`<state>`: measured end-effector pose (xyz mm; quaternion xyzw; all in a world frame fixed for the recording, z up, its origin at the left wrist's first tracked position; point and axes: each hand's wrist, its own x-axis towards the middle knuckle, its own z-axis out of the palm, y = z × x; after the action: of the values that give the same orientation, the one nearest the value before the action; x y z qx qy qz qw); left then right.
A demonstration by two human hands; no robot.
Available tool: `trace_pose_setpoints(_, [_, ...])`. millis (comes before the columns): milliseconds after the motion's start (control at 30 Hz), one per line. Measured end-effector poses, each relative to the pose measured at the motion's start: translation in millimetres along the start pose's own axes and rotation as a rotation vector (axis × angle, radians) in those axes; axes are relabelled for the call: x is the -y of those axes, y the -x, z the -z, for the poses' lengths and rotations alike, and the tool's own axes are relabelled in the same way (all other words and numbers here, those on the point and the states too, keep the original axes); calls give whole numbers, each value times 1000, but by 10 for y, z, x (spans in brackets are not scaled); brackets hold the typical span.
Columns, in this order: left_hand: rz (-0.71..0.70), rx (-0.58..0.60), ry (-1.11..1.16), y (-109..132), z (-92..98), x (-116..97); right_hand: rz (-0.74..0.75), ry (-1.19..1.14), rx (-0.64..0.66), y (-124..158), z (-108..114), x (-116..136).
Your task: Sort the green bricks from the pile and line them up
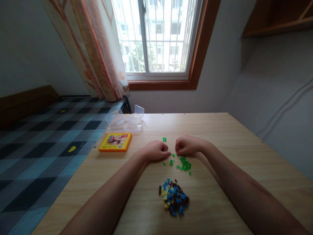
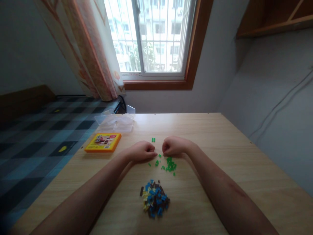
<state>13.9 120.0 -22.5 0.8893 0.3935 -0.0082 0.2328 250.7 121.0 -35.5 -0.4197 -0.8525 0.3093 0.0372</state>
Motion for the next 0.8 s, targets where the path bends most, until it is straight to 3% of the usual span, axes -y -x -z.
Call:
trace_pose_setpoints(100, [2,-2,-30,14,14,-45,-47,72,-113,15,18,1])
trace_pose_setpoints(267, [-13,1,-52,19,34,-62,-80,257,-418,-4,-43,35])
trace_pose_setpoints(367, [-11,-5,-55,10,21,-39,-100,296,-503,-22,-112,73])
trace_pose_setpoints(567, [-12,6,-61,-1,3,-24,-53,50,-432,-57,-165,56])
trace_pose_setpoints(800, [-6,12,-78,15,21,-58,-116,-151,-301,-93,-164,-80])
